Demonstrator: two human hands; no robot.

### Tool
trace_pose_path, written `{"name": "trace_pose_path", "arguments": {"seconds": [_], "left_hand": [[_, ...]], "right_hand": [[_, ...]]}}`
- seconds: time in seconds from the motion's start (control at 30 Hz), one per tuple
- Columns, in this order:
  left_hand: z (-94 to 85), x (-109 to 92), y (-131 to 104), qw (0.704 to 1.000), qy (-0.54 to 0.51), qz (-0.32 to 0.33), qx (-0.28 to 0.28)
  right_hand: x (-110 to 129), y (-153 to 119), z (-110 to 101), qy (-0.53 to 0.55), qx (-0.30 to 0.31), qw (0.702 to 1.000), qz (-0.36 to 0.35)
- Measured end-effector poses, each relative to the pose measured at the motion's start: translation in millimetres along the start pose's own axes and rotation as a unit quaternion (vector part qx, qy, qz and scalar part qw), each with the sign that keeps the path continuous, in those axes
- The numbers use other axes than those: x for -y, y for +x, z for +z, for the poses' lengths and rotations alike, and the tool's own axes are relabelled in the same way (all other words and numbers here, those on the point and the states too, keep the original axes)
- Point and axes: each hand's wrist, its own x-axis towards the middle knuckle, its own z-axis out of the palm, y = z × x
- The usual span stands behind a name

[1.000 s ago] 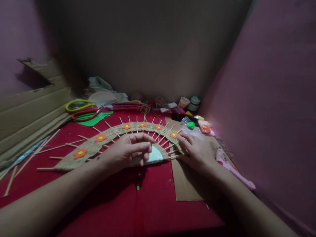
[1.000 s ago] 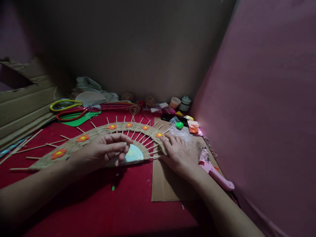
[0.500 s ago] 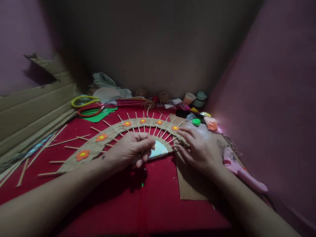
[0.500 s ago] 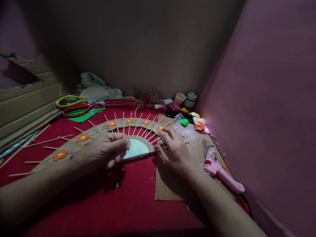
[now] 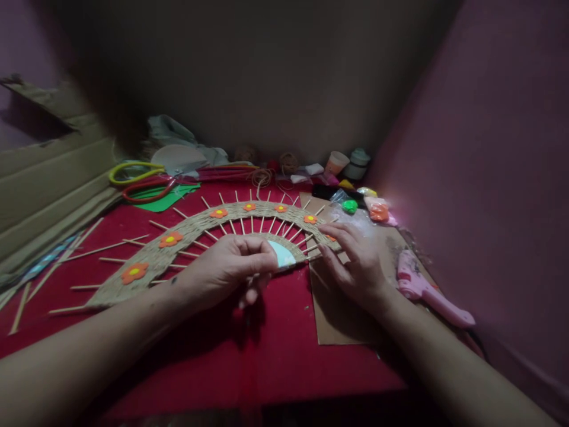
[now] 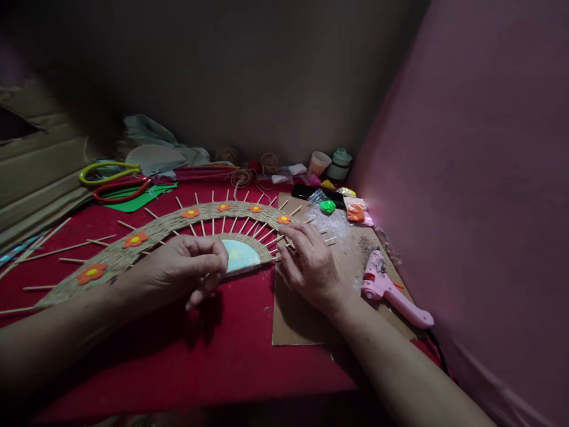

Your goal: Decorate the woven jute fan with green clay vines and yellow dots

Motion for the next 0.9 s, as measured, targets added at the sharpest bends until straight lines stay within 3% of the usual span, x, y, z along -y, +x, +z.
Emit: {"name": "trace_pose_path", "arguments": {"seconds": [0.23, 0.37, 0.47, 0.53, 0.63, 0.7, 0.83, 0.9], "left_hand": [[0.8, -1.2, -0.5, 0.999, 0.003, 0.042, 0.009], [3.5, -3.8, -0.9, 0.996, 0.054, 0.066, 0.023], [12.6, -11.3, -2.2, 0.975, 0.189, 0.119, 0.004], [22.4, -18.0, -2.0, 0.929, 0.318, 0.185, -0.032], [38.3, -23.7, 2.8, 0.817, 0.476, 0.313, -0.087], [46.9, -21.7, 9.2, 0.743, 0.54, 0.385, -0.087], [56.9, -9.3, 24.0, 0.597, 0.649, 0.463, -0.087], [59.5, -3.5, 29.9, 0.544, 0.682, 0.48, -0.094]], "right_hand": [[-7.0, 0.3, -4.0, -0.03, -0.049, 0.998, 0.008], [-14.1, -1.0, -5.0, 0.008, -0.103, 0.992, 0.077], [-11.6, -0.6, -7.4, 0.135, -0.132, 0.967, 0.169], [-5.1, 0.7, -11.1, 0.254, -0.114, 0.93, 0.239], [8.3, 0.8, -17.9, 0.435, -0.021, 0.845, 0.31], [16.9, -2.6, -21.4, 0.518, 0.039, 0.788, 0.329], [26.8, -15.2, -24.0, 0.566, 0.071, 0.734, 0.37], [27.1, -20.3, -24.6, 0.578, 0.064, 0.706, 0.403]]}}
